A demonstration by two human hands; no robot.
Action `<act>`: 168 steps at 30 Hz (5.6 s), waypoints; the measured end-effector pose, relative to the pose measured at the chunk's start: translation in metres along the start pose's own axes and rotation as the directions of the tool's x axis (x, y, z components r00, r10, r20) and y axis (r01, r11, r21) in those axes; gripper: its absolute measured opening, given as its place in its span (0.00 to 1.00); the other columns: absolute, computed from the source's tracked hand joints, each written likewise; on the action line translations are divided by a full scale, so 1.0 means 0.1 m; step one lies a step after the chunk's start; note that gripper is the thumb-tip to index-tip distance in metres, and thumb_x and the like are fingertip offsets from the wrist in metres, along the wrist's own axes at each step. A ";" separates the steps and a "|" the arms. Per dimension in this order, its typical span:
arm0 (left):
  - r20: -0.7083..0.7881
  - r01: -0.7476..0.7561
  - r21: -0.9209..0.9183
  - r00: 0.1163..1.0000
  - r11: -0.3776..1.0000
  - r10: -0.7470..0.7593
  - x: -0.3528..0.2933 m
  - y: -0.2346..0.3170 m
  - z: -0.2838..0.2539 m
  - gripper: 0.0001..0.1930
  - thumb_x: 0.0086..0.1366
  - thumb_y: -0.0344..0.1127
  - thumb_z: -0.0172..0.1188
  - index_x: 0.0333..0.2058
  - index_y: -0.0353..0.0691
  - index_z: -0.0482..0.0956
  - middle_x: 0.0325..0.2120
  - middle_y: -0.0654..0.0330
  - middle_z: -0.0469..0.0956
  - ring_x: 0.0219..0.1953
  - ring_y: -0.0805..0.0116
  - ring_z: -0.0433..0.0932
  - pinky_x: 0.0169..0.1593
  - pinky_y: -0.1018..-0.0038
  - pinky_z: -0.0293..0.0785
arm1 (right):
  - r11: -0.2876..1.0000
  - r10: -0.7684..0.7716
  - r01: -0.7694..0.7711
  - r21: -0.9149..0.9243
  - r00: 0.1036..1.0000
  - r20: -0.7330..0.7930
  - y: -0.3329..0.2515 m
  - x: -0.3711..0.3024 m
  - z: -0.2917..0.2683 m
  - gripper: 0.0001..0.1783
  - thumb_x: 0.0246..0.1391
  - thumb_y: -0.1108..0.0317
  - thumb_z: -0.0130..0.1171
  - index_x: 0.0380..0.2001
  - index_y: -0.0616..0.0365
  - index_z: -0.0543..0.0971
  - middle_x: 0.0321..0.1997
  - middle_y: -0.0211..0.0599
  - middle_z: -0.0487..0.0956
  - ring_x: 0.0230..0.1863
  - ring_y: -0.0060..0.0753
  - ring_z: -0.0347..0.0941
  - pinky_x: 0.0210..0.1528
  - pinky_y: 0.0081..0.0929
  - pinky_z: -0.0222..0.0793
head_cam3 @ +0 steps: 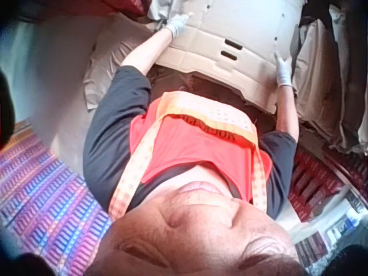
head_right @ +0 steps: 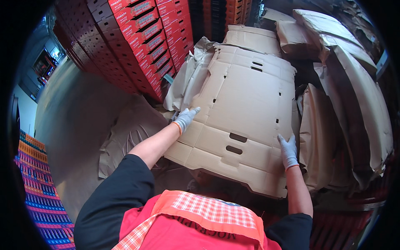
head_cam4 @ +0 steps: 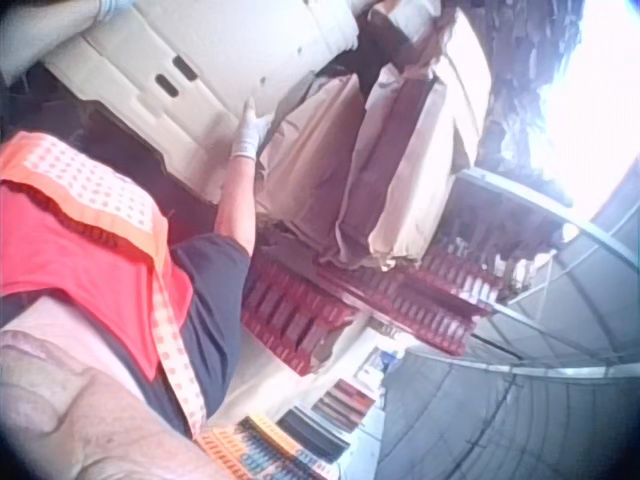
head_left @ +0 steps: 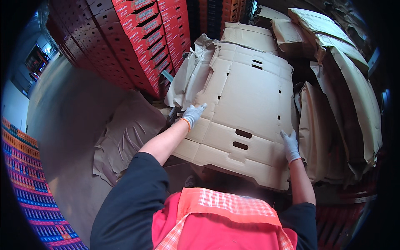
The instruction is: The person repeatedly picks up flat cardboard sheets, folds them into red-labeled boxes, and stacks the finished boxes on the floor. The task continues throughout the clip with consistent folding and stacking actions.
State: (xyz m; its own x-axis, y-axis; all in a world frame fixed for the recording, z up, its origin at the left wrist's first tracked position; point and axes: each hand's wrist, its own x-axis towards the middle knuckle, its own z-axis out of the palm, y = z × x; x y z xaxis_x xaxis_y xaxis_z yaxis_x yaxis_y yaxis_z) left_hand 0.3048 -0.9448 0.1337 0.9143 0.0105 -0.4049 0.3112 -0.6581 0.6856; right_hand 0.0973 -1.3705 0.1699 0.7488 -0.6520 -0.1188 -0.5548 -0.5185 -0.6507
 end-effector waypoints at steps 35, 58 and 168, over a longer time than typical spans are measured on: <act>0.565 -0.958 0.253 0.034 -0.135 0.824 -0.86 0.28 -0.88 0.24 0.52 0.38 0.68 0.49 0.44 0.78 0.45 0.57 0.78 0.50 0.55 0.75 0.55 0.61 0.71 | 0.192 -0.796 0.943 -0.270 0.311 0.520 -0.45 -0.85 -0.80 0.16 0.40 0.72 0.62 0.38 0.47 0.80 0.48 0.28 0.80 0.52 0.36 0.76 0.52 0.43 0.69; 0.383 -0.759 0.599 0.553 0.258 0.740 -1.42 0.62 -0.70 0.44 0.55 0.63 0.62 0.66 0.46 0.65 0.64 0.48 0.65 0.66 0.51 0.64 0.70 0.51 0.47 | 0.590 -0.774 0.796 -0.133 0.605 0.186 -0.71 -1.13 -0.64 0.42 0.43 0.51 0.74 0.60 0.53 0.71 0.68 0.49 0.64 0.66 0.52 0.64 0.66 0.40 0.63; -0.144 -0.731 -0.657 0.365 0.187 0.920 -2.69 1.88 0.58 0.64 0.39 0.60 0.76 0.68 0.37 0.47 0.65 0.40 0.52 0.66 0.41 0.56 0.69 0.55 0.50 | 0.373 -0.870 0.911 -0.175 0.409 0.277 -2.82 -1.26 -1.30 0.08 0.45 0.70 0.60 0.23 0.59 0.70 0.20 0.42 0.73 0.25 0.47 0.73 0.31 0.37 0.69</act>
State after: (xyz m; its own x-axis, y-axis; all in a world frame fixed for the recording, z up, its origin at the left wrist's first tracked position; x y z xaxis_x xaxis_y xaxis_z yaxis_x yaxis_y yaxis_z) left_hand 0.1027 -1.1151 0.3365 0.6571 -0.4933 0.5700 -0.4395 0.3637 0.8213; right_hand 0.1129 -1.2140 0.4661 0.8889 0.3377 0.3096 0.4124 -0.8841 -0.2197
